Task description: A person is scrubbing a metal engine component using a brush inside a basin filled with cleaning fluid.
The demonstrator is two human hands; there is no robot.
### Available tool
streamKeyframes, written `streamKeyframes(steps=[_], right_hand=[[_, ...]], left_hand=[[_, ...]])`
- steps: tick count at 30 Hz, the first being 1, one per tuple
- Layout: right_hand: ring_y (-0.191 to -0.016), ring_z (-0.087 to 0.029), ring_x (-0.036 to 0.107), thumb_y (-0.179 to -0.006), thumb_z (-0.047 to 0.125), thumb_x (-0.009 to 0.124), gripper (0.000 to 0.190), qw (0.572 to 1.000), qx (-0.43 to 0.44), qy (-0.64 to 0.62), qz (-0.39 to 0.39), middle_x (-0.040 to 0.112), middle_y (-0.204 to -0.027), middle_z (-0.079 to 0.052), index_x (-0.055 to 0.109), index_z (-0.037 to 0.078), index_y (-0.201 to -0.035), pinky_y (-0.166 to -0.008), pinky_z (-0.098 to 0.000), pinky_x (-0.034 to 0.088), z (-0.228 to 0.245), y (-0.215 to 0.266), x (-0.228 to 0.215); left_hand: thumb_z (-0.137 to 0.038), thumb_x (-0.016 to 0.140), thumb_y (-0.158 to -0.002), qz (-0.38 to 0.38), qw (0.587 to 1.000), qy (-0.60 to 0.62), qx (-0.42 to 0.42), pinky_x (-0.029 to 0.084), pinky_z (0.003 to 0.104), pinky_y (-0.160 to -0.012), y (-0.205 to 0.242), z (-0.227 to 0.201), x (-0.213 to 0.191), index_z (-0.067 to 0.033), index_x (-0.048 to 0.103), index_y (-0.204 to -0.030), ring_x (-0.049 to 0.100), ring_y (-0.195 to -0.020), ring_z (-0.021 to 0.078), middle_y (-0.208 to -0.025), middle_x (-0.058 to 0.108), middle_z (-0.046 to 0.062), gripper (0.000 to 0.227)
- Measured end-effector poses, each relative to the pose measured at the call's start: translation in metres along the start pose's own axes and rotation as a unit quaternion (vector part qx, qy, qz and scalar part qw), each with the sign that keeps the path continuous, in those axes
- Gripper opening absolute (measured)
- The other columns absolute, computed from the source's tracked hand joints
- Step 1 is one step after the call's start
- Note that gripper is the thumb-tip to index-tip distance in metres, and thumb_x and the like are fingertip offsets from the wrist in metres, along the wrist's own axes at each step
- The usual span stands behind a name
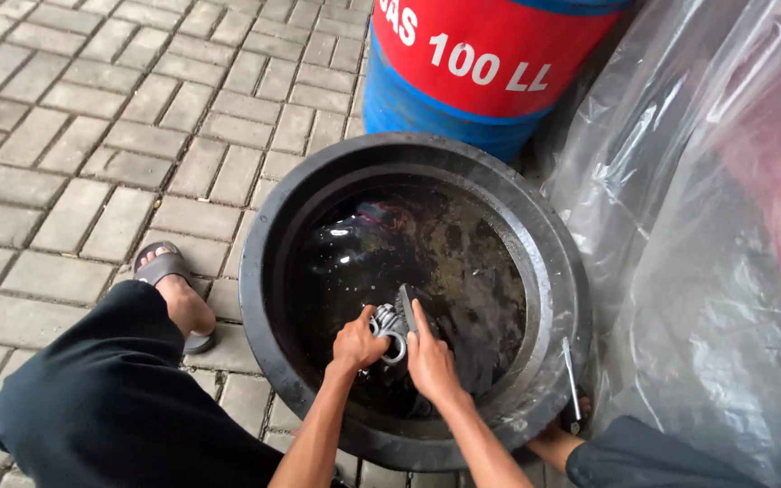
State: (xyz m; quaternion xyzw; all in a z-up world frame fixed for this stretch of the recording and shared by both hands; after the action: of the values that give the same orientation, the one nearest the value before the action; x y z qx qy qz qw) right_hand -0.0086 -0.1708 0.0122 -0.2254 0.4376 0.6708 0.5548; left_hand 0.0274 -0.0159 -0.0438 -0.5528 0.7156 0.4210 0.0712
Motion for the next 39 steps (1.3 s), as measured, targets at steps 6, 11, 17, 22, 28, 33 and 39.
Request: streamKeyframes(steps=[6,11,17,22,28,33,39], right_hand=[[-0.054,-0.038,0.052,-0.106,0.030,0.037,0.067,0.998,0.026,-0.035,0.039,0.059,-0.061,-0.015,0.011,0.039,-0.167,-0.061,-0.0420,0.038,-0.012,0.062,0.010],[-0.061,-0.042,0.058,-0.106,0.032,0.036,0.066,0.999,-0.007,-0.026,0.019,0.066,-0.070,-0.019,0.012,0.037,-0.167,-0.061,-0.0462,0.037,-0.002,0.021,0.009],[-0.048,-0.033,0.045,-0.106,0.035,0.036,0.066,0.998,0.015,-0.023,0.054,0.051,-0.056,-0.011,0.011,0.039,-0.167,-0.056,-0.0398,0.034,-0.007,0.071,0.003],[-0.150,-0.014,0.041,-0.099,0.031,0.046,0.058,0.982,0.006,-0.186,-0.030,0.043,-0.164,0.010,0.042,0.027,-0.157,-0.115,-0.0304,0.035,-0.052,0.054,0.012],[-0.042,-0.015,0.035,-0.105,0.025,0.051,0.014,0.738,0.224,-0.627,-0.110,0.043,-0.069,-0.004,0.043,0.017,-0.113,-0.036,-0.0319,0.023,-0.117,0.033,0.029],[-0.045,-0.013,0.036,-0.097,0.019,0.062,0.014,0.695,0.271,-0.657,-0.108,0.043,-0.065,-0.001,0.049,0.015,-0.094,-0.038,-0.0291,0.022,-0.138,0.027,0.073],[-0.046,-0.013,0.039,-0.103,0.024,0.057,0.024,0.812,0.223,-0.538,-0.036,0.043,-0.072,-0.003,0.052,0.010,-0.122,-0.039,-0.0305,0.030,-0.079,0.041,0.052]], left_hand=[[-0.034,0.056,-0.068,-0.014,0.999,0.034,0.007,0.051,0.044,-0.091,0.000,0.005,-0.008,-0.0273,0.058,-0.128,0.067,-0.108,0.0384,-0.113,0.074,0.013,0.061],[-0.029,0.055,-0.072,0.037,0.999,0.002,0.019,0.051,0.048,-0.085,0.012,-0.001,-0.007,-0.0261,0.045,-0.147,0.066,-0.105,0.0411,-0.114,0.070,0.017,0.076],[-0.035,0.058,-0.071,-0.011,1.000,0.025,0.013,0.050,0.050,-0.090,0.002,0.014,0.003,-0.0283,0.052,-0.132,0.065,-0.108,0.0458,-0.113,0.071,0.020,0.061],[-0.037,0.056,-0.070,0.004,1.000,0.004,0.017,0.049,0.050,-0.094,-0.006,0.015,-0.002,-0.0318,0.050,-0.140,0.063,-0.114,0.0453,-0.122,0.069,0.021,0.070],[-0.037,0.056,-0.075,0.055,0.998,-0.024,-0.007,0.050,0.044,-0.082,-0.007,0.014,-0.001,-0.0314,0.042,-0.151,0.065,-0.105,0.0290,-0.114,0.070,0.005,0.078],[-0.030,0.057,-0.083,-0.041,0.990,-0.137,0.013,0.049,0.056,-0.093,-0.028,0.024,0.030,-0.0169,0.039,-0.148,0.051,-0.121,0.0456,-0.134,0.055,0.017,0.069],[-0.025,0.057,-0.079,-0.170,0.962,-0.201,0.079,0.058,0.051,-0.073,-0.036,0.038,0.050,-0.0128,0.030,-0.155,0.048,-0.110,0.0415,-0.127,0.049,0.013,0.081]])
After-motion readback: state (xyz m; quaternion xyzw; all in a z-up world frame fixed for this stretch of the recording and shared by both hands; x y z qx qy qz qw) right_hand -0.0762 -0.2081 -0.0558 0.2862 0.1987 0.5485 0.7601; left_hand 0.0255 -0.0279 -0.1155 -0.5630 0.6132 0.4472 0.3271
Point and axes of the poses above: each hand's wrist, its own y-axis away from the middle knuckle, its own x-axis out of the palm, z = x × y, the point moved 5 cm from there along -y, towards the middle knuckle
